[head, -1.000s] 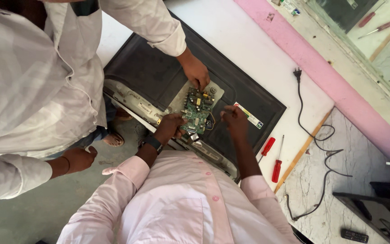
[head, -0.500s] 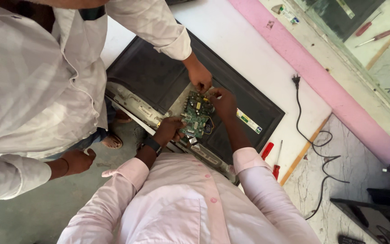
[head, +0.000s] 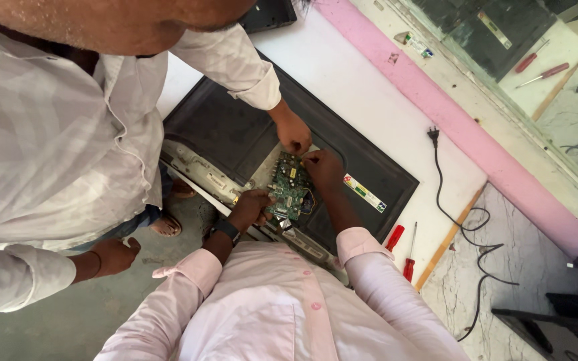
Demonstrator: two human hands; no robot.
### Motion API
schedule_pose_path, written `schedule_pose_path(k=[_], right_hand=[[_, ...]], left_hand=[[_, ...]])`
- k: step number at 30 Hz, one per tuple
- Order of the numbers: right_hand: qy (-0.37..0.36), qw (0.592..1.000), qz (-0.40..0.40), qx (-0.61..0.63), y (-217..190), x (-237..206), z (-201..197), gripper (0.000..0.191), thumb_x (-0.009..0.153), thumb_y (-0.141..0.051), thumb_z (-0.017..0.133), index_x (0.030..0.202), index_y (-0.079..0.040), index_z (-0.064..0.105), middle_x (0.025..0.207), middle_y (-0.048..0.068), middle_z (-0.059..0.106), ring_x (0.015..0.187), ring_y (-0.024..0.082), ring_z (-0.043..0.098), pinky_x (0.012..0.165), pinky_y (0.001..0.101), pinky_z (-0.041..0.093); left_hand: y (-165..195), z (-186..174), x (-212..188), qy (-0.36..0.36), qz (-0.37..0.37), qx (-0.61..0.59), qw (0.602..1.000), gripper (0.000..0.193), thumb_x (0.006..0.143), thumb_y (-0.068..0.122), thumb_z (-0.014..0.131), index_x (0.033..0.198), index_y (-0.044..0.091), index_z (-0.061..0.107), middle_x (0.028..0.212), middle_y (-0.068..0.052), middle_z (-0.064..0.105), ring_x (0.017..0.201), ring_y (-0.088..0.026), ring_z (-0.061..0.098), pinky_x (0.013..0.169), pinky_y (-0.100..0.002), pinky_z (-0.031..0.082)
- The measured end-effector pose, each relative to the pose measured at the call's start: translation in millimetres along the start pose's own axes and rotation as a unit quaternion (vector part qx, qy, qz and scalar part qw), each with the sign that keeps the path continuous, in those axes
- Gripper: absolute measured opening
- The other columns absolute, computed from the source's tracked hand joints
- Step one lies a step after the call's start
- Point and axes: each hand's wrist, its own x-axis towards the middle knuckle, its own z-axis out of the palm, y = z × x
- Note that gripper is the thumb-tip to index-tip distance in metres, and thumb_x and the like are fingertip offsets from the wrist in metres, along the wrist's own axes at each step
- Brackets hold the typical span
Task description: The person unscrews the back panel of a television lying face-down on a workbench using a red-handled screwdriver, removes the panel and sets it aside, then works on the exposed internal circuit board, manipulating connectors and components by hand while another person points at the board.
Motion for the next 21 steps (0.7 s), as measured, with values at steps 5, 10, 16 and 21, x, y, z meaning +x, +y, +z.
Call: schedule_pose_path(k=[5, 10, 16, 21], right_hand=[[-0.009, 1.0, 0.001, -0.001, 3.5, 0.7, 2.3, 0.016, 0.079, -0.023, 0.078, 0.091, -0.013, 0.082, 0.091, 0.01, 0.075, 0.085, 0.028, 0.073, 0.077, 0.0411, 0.056], [0.021, 0.998, -0.054, 0.024, 7.2, -3.5, 4.9, 0.016, 0.079, -0.021, 0.079, 0.091, -0.01, 0.081, 0.091, 0.012, 0.074, 0.085, 0.029, 0.072, 0.076, 0.0413, 0.055], [-0.007, 0.998, 0.013, 0.059, 4.8, -6.7, 3.8, 0.016, 0.08, -0.022, 0.076, 0.091, -0.011, 0.081, 0.09, 0.01, 0.077, 0.081, 0.026, 0.074, 0.073, 0.0385, 0.056], [-0.017, 0.998, 0.011, 0.053, 2.9, -6.3, 2.5, 0.015, 0.081, -0.021, 0.075, 0.091, -0.011, 0.081, 0.089, 0.01, 0.077, 0.081, 0.026, 0.074, 0.072, 0.0379, 0.055]], left_hand=[[2.6, -1.6, -1.9, 0.003, -0.007, 0.02, 1.0, 0.018, 0.095, 0.018, 0.065, 0.099, 0.001, 0.068, 0.063, -0.012, 0.065, 0.039, -0.012, 0.049, 0.038, -0.029, 0.039], [3.6, -1.9, -3.4, -0.003, -0.002, 0.012, 1.0, 0.019, 0.096, 0.017, 0.067, 0.099, -0.002, 0.066, 0.062, -0.014, 0.064, 0.039, -0.013, 0.048, 0.038, -0.029, 0.036], [0.7, -2.2, -3.8, -0.004, -0.004, 0.009, 1.0, 0.018, 0.095, 0.018, 0.067, 0.098, -0.001, 0.066, 0.062, -0.014, 0.063, 0.039, -0.013, 0.047, 0.037, -0.03, 0.034], [-1.3, -3.7, -2.5, 0.004, -0.01, 0.012, 1.0, 0.019, 0.094, 0.018, 0.068, 0.1, 0.0, 0.066, 0.061, -0.014, 0.063, 0.038, -0.013, 0.046, 0.037, -0.03, 0.033]])
